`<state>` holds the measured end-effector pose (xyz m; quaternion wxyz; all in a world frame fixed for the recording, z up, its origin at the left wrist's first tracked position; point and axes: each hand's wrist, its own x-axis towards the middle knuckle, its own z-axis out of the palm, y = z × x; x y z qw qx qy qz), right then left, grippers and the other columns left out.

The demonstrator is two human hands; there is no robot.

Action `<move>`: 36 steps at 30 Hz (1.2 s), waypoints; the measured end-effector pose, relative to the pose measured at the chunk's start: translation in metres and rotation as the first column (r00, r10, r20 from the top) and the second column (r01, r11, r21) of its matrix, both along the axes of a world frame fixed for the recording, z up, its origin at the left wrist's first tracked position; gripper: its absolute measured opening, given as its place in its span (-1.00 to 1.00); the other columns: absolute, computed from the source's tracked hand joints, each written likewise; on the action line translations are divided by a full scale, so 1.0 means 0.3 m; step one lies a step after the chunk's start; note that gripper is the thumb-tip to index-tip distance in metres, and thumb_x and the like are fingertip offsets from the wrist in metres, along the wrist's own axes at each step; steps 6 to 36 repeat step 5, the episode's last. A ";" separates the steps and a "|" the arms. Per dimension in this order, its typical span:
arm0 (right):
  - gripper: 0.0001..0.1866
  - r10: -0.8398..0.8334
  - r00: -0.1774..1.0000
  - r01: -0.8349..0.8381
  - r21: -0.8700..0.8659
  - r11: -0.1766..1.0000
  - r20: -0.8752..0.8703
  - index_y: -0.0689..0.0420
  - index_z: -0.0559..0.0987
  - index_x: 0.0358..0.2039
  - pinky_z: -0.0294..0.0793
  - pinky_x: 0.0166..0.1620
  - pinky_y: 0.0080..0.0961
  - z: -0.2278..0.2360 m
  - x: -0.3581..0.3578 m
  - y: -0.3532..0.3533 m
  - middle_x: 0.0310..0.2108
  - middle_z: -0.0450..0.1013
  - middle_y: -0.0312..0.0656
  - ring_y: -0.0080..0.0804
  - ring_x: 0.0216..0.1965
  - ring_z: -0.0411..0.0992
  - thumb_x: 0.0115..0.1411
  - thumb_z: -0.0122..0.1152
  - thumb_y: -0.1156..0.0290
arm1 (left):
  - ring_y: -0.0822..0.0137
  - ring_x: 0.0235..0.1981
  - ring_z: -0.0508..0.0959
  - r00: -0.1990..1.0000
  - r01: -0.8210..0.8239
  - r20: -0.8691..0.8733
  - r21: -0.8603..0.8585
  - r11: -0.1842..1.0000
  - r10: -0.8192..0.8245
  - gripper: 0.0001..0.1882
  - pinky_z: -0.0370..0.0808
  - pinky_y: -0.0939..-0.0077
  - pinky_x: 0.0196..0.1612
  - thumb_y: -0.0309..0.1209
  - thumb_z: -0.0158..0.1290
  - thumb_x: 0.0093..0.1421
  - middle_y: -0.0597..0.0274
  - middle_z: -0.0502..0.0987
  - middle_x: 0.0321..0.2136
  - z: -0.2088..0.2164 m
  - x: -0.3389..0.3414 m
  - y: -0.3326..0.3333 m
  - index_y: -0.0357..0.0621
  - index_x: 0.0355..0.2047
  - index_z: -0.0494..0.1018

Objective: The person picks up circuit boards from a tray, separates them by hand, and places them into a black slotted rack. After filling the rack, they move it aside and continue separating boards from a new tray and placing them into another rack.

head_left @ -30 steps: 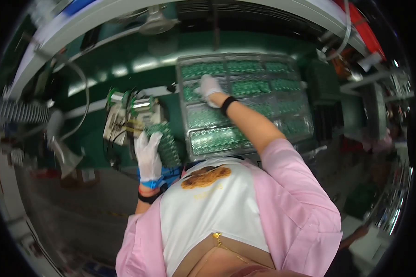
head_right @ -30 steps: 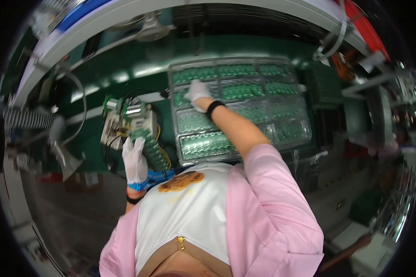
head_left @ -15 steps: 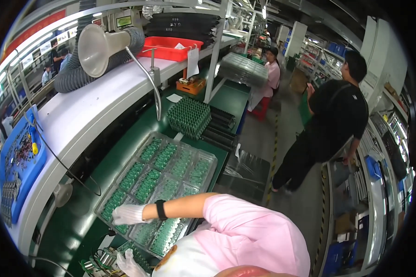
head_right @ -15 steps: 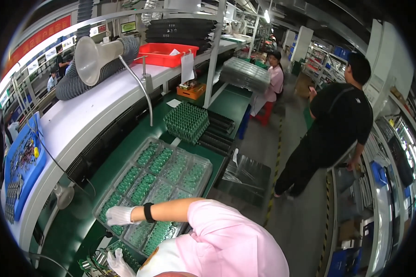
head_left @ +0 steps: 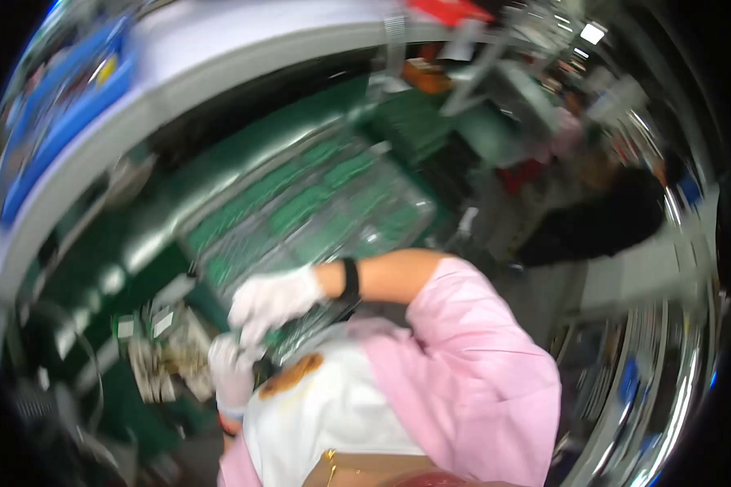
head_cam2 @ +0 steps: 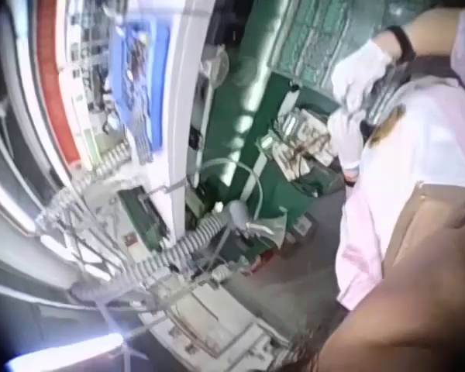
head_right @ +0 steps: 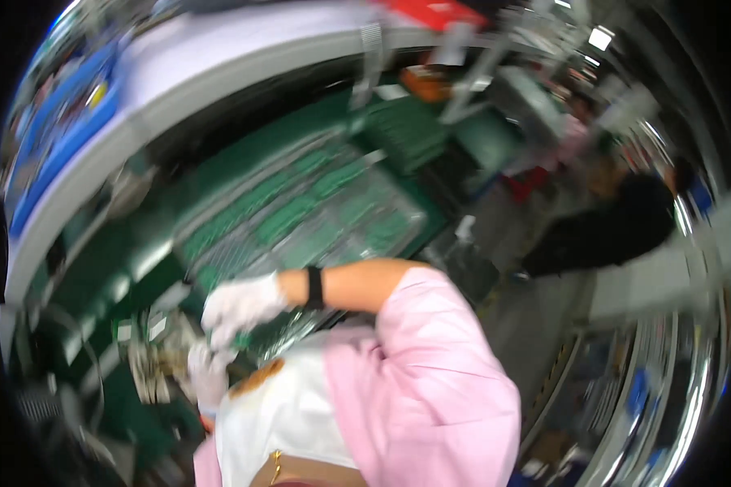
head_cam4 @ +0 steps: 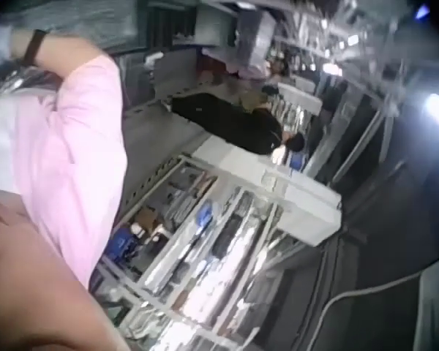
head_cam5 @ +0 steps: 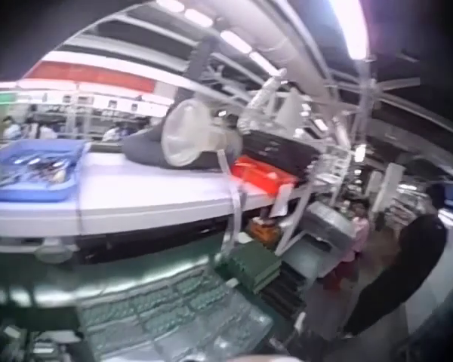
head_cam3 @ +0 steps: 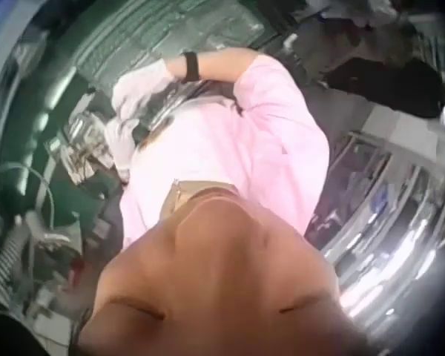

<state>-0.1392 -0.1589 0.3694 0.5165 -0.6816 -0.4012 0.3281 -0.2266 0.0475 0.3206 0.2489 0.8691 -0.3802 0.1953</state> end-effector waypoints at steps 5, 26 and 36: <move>-0.63 0.026 0.779 0.063 -0.119 0.991 0.626 0.01 0.57 -0.16 0.47 -0.20 -0.35 -0.107 0.243 0.062 -0.21 0.48 -0.10 -0.17 -0.21 0.43 -0.04 0.20 0.26 | 0.09 -0.18 0.43 0.940 -0.274 -0.250 -0.152 0.950 0.231 -0.89 0.30 0.15 -0.06 -0.40 0.02 -0.02 0.16 0.46 -0.29 0.042 -0.009 0.020 -0.03 -0.44 0.48; -0.63 0.026 0.779 0.063 -0.119 0.991 0.626 0.01 0.57 -0.16 0.47 -0.20 -0.35 -0.107 0.243 0.062 -0.21 0.48 -0.10 -0.17 -0.21 0.43 -0.04 0.20 0.26 | 0.09 -0.18 0.43 0.940 -0.274 -0.250 -0.152 0.950 0.231 -0.89 0.30 0.15 -0.06 -0.40 0.02 -0.02 0.16 0.46 -0.29 0.042 -0.009 0.020 -0.03 -0.44 0.48; -0.63 0.026 0.779 0.063 -0.119 0.991 0.626 0.01 0.57 -0.16 0.47 -0.20 -0.35 -0.107 0.243 0.062 -0.21 0.48 -0.10 -0.17 -0.21 0.43 -0.04 0.20 0.26 | 0.09 -0.18 0.43 0.940 -0.274 -0.250 -0.152 0.950 0.231 -0.89 0.30 0.15 -0.06 -0.40 0.02 -0.02 0.16 0.46 -0.29 0.042 -0.009 0.020 -0.03 -0.44 0.48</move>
